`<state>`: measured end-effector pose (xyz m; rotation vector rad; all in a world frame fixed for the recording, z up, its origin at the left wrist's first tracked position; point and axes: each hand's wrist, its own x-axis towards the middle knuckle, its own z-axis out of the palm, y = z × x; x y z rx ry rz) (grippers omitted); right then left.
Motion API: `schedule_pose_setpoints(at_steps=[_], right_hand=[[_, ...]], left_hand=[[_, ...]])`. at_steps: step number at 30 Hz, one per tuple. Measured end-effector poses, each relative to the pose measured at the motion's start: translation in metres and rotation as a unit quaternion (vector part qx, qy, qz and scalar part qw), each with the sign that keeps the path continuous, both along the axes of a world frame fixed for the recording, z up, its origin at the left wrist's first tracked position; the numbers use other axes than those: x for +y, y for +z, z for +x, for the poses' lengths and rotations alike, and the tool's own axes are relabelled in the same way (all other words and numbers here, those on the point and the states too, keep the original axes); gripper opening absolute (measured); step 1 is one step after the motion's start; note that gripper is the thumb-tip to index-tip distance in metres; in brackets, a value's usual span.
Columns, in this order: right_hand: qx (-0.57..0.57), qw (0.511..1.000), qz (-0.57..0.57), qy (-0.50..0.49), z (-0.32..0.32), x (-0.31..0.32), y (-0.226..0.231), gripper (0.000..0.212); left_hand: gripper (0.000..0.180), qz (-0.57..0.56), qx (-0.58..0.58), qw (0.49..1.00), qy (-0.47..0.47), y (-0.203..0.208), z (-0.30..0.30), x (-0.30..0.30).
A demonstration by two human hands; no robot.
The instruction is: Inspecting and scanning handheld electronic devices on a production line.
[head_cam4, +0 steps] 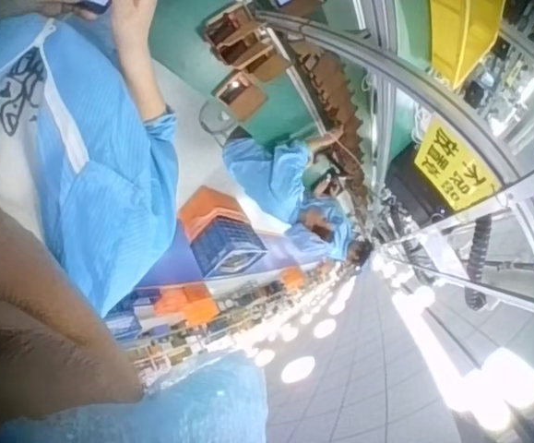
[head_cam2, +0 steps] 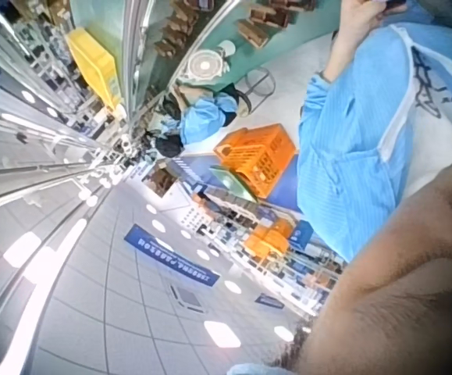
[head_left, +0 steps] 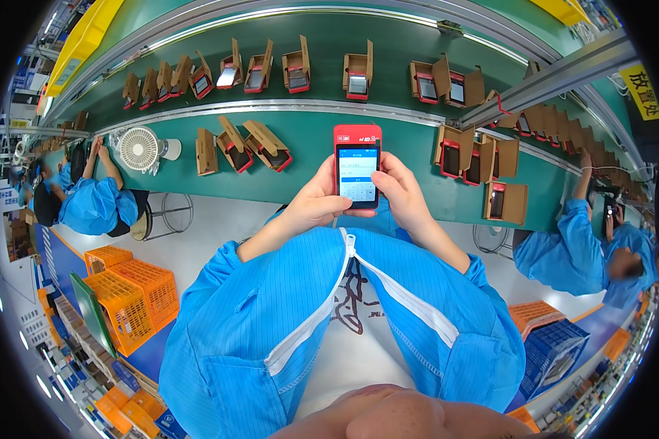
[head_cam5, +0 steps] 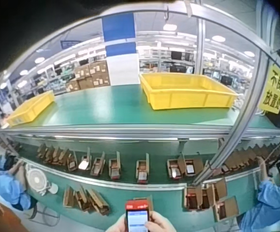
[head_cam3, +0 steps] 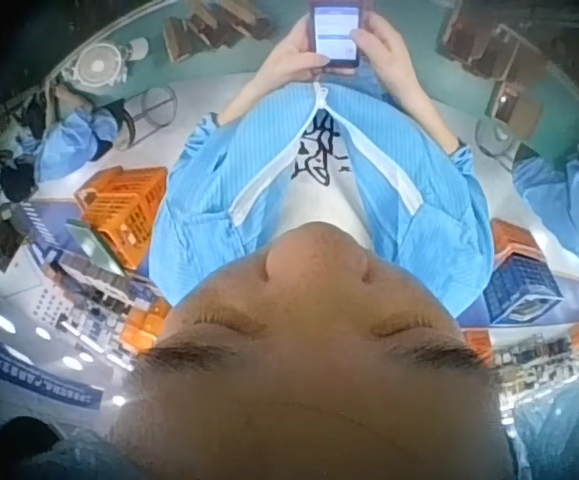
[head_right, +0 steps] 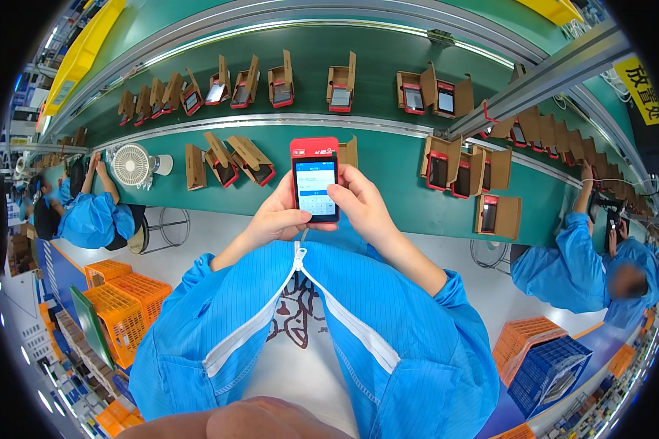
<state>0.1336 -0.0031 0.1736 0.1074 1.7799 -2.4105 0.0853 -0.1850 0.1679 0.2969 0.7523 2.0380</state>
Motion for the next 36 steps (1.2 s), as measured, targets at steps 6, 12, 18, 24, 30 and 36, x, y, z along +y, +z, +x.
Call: schedule_pose_setpoints(at_steps=[6, 12, 18, 24, 30, 36], right_hand=[[0.004, 1.0, 0.009, -0.022, -0.005, -0.005, 0.006, 0.035], [-0.002, 0.999, 0.014, -0.038, -0.012, -0.013, 0.002, 0.029], [-0.018, 0.998, 0.054, -0.038, -0.015, -0.015, -0.008, 0.027], [-0.003, 0.999, 0.022, -0.032, -0.013, -0.018, 0.0, 0.028], [-0.006, 0.999, 0.031, -0.025, -0.01, -0.018, 0.001, 0.029], [-0.003, 0.999, 0.026, -0.026, -0.005, -0.015, 0.003, 0.03]], left_hand=[[0.083, -0.013, -0.006, 1.0, -0.02, 0.004, -0.011, -0.002], [0.085, 0.021, 0.018, 0.999, -0.026, -0.003, -0.016, -0.005], [0.085, 0.023, -0.007, 1.0, -0.016, -0.005, -0.015, -0.007], [0.084, -0.008, -0.003, 1.0, -0.001, -0.003, -0.009, -0.01], [0.084, -0.006, -0.002, 1.0, -0.001, -0.002, -0.005, -0.01], [0.084, 0.003, -0.005, 1.0, -0.009, -0.002, -0.002, -0.008]])
